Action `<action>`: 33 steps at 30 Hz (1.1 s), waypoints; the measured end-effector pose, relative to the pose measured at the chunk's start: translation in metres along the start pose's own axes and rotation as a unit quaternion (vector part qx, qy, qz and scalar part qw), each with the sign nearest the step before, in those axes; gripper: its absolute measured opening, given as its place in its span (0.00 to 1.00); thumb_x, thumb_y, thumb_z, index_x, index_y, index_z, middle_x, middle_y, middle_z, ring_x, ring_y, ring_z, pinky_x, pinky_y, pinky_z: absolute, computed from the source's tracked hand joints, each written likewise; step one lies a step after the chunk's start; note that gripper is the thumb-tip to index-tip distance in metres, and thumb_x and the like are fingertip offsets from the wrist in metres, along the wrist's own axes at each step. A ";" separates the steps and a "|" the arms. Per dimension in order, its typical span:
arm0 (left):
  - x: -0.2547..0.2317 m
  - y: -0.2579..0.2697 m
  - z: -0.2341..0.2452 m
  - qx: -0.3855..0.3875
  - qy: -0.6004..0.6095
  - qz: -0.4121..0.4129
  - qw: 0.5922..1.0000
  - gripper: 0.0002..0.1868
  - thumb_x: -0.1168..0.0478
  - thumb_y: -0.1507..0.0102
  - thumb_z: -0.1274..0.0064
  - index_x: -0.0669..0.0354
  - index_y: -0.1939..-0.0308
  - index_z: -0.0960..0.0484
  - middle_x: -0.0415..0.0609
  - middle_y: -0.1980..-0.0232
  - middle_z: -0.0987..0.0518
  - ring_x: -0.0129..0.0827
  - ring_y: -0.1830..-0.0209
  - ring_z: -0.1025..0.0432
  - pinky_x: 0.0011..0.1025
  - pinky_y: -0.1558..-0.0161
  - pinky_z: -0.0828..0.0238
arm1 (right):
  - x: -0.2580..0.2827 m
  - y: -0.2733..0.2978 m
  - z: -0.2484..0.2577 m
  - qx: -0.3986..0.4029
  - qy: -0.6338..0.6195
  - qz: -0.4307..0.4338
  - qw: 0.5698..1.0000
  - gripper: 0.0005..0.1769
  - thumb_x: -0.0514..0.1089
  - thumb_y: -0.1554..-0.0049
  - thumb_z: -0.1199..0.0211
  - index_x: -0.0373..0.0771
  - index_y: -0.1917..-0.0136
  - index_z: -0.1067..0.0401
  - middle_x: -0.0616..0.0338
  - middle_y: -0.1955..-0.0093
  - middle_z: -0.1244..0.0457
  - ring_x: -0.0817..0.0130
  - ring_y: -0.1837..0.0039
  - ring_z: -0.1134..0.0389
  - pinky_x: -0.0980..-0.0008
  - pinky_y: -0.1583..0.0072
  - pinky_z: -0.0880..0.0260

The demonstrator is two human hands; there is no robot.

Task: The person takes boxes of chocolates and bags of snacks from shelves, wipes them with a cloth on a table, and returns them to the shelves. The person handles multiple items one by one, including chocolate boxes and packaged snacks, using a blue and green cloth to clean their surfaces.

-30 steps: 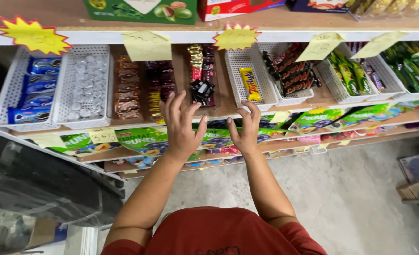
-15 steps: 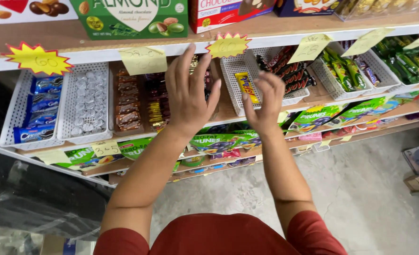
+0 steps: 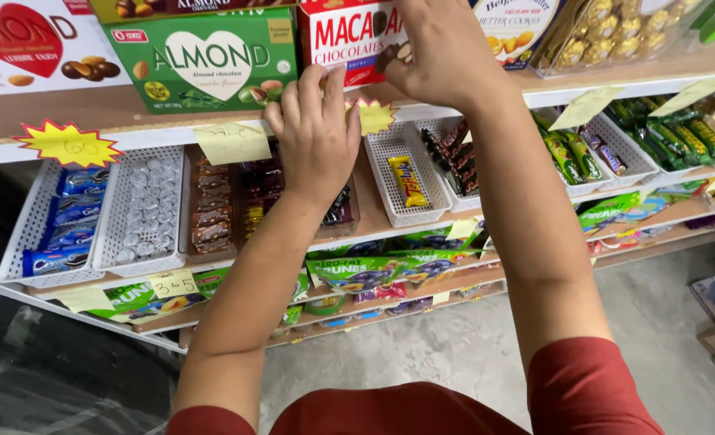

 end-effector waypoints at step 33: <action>0.013 -0.007 -0.006 -0.111 0.121 0.016 0.986 0.43 0.59 0.35 0.35 0.66 0.25 0.46 0.62 0.27 0.39 0.54 0.27 0.40 0.51 0.28 0.45 | -0.020 -0.039 0.017 0.059 -0.124 0.154 0.979 0.31 0.40 0.59 0.27 0.34 0.42 0.31 0.46 0.45 0.35 0.44 0.39 0.34 0.53 0.38 0.36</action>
Point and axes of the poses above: each hand's wrist, its own y-axis away from the middle knuckle, its own z-axis out of the back of the hand, x = y × z, the point moved 1 cm from there along -y, towards the middle knuckle
